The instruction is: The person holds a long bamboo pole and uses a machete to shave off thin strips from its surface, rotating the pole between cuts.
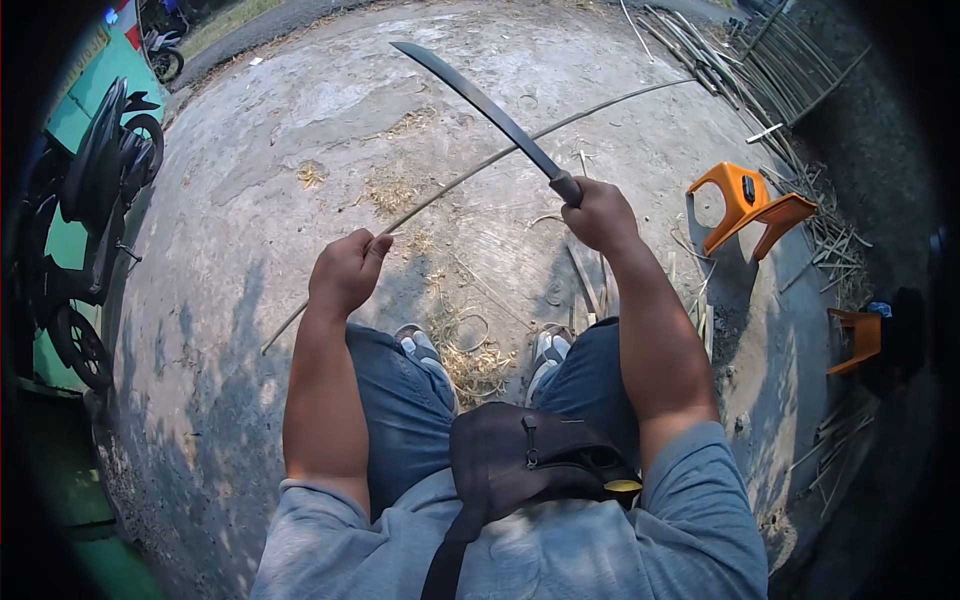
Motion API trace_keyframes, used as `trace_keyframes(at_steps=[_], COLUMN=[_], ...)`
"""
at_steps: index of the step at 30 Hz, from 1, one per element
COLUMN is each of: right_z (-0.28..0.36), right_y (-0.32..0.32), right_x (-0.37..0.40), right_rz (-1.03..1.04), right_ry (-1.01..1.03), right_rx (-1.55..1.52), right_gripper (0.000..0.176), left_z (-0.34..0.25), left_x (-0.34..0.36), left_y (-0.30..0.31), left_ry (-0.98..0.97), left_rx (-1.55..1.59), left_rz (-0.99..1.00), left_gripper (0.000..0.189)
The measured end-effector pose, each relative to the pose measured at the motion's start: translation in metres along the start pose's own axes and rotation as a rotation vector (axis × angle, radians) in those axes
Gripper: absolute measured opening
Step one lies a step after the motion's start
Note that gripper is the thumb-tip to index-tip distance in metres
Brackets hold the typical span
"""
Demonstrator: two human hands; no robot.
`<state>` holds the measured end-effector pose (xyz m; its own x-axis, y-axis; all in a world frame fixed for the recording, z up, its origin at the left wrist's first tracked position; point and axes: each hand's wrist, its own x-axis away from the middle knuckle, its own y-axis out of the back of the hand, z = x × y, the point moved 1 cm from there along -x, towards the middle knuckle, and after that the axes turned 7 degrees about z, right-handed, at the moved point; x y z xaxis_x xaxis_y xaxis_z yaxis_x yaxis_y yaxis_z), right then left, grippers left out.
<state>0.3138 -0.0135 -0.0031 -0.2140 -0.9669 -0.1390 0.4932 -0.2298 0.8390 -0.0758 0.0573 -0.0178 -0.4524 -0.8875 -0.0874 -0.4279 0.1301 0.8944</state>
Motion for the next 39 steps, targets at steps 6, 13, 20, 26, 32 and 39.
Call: trace_keyframes(at_steps=[6, 13, 20, 26, 32, 39], right_z=[0.02, 0.017, 0.018, 0.038, 0.018, 0.034], right_y=[-0.006, -0.011, -0.003, -0.021, -0.008, -0.019], right_x=[0.014, 0.005, 0.011, 0.016, 0.004, 0.016], right_rz=[0.177, 0.14, 0.004, 0.147, -0.006, 0.067], right_ry=[0.008, 0.036, 0.021, 0.172, 0.043, 0.194], right_rx=[0.185, 0.106, 0.086, 0.318, 0.125, 0.214], right_gripper=[0.018, 0.018, 0.015, 0.008, 0.01, 0.008], left_z=[-0.035, -0.003, -0.009, -0.012, -0.013, -0.015], left_x=[-0.006, -0.005, -0.009, -0.01, -0.003, -0.007], left_y=[0.002, -0.015, -0.013, -0.018, 0.003, -0.006], left_ry=[0.077, -0.097, -0.029, -0.135, -0.09, -0.134], left_rx=[0.005, -0.035, -0.071, -0.099, -0.112, -0.092], left_rz=[0.099, -0.072, -0.107, -0.171, -0.263, -0.226], left_gripper=[0.055, 0.054, 0.057, 0.056, 0.055, 0.054])
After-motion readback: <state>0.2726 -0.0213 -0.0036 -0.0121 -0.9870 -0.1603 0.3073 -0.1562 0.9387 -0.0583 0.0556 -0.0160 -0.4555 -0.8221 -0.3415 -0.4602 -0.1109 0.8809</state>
